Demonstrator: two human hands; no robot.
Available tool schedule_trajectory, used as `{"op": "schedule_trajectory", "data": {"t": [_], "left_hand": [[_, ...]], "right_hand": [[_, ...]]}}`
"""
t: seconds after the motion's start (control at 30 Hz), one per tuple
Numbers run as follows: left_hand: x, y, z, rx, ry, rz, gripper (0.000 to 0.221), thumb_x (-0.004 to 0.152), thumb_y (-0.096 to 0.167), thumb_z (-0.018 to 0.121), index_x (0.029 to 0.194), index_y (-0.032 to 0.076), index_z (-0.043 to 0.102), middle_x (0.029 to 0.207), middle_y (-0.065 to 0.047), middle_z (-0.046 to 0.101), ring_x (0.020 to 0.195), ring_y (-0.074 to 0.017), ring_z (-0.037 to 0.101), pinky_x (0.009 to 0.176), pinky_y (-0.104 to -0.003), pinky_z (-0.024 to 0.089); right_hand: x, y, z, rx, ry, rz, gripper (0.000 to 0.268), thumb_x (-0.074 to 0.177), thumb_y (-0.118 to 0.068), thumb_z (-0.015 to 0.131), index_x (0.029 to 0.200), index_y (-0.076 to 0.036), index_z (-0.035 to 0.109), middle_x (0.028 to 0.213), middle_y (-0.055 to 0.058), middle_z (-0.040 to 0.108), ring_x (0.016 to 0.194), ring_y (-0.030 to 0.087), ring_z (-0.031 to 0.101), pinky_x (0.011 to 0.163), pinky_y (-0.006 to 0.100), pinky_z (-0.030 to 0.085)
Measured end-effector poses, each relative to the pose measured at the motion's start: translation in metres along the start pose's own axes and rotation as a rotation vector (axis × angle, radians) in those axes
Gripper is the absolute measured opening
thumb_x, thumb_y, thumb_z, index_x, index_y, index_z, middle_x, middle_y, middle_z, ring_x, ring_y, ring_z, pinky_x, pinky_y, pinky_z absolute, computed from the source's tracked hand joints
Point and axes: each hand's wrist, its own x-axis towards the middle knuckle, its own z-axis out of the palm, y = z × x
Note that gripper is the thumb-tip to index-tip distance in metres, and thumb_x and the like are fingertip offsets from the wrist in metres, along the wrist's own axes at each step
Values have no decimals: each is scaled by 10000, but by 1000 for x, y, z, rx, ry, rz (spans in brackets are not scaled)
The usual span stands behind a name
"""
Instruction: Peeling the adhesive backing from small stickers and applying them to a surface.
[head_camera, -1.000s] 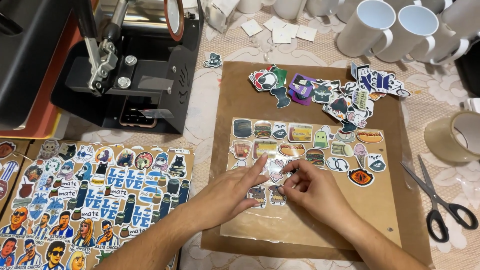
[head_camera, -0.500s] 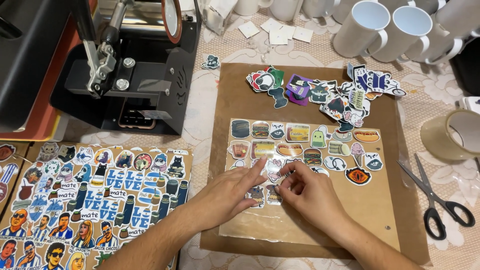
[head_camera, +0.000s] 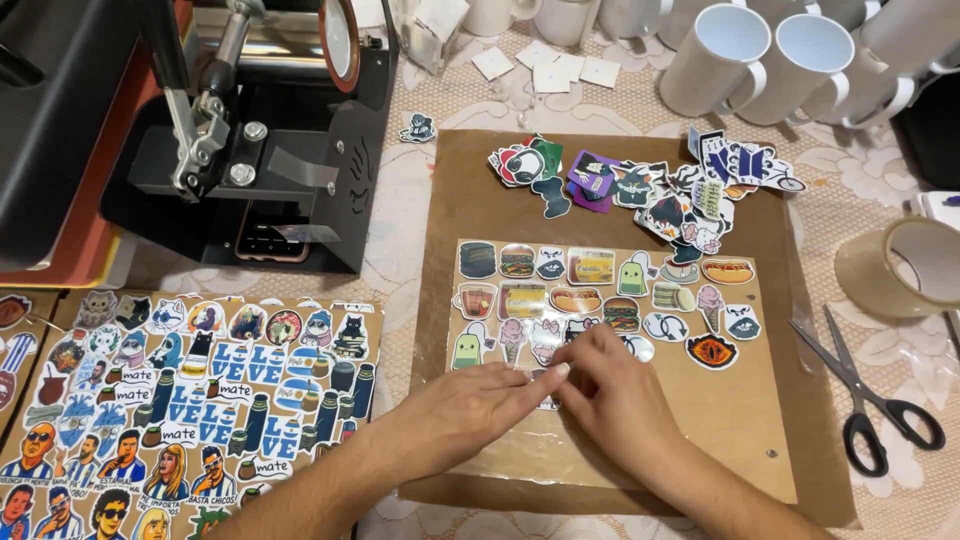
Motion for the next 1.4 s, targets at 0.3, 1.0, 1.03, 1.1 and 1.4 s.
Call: {"op": "schedule_trajectory", "data": {"t": [0.3, 1.0, 1.03, 1.1, 1.4], "left_hand": [[1, -7, 0, -269, -42, -254, 727, 943, 51, 626, 1559, 80, 242, 1150, -150, 733, 1059, -357, 659, 898, -469, 521], [25, 58, -45, -925, 653, -799, 143, 818, 84, 784, 949, 32, 810, 940, -97, 788, 904, -168, 728, 815, -263, 576], [26, 61, -44, -924, 650, -800, 143, 818, 84, 784, 949, 32, 810, 940, -97, 788, 904, -168, 728, 815, -263, 576], [29, 64, -42, -1042, 649, -829, 160, 827, 80, 777, 971, 19, 807, 955, -98, 776, 908, -173, 716, 811, -272, 578], [42, 76, -42, -1128, 630, -823, 138, 837, 99, 767, 949, 32, 811, 940, -97, 775, 916, -194, 723, 848, -297, 563]], "right_hand": [[-20, 12, 14, -677, -86, -477, 326, 845, -199, 617, 1163, -130, 587, 952, 58, 555, 840, 274, 562, 597, 404, 517], [-130, 276, -117, -703, 440, 81, 430, 956, -189, 624, 1377, -181, 711, 1344, 2, 723, 1276, 198, 664, 1105, 391, 445], [-132, 274, -121, -701, 440, 83, 430, 956, -189, 624, 1377, -181, 711, 1344, 2, 723, 1276, 198, 664, 1105, 391, 445], [-133, 269, -130, -582, 329, 78, 582, 830, -258, 663, 1412, -231, 654, 1441, -19, 662, 1295, 191, 636, 1057, 386, 498], [-142, 311, -129, -306, 370, 198, 684, 751, -57, 762, 1430, -75, 679, 1181, 130, 698, 874, 281, 691, 958, 349, 552]]}}
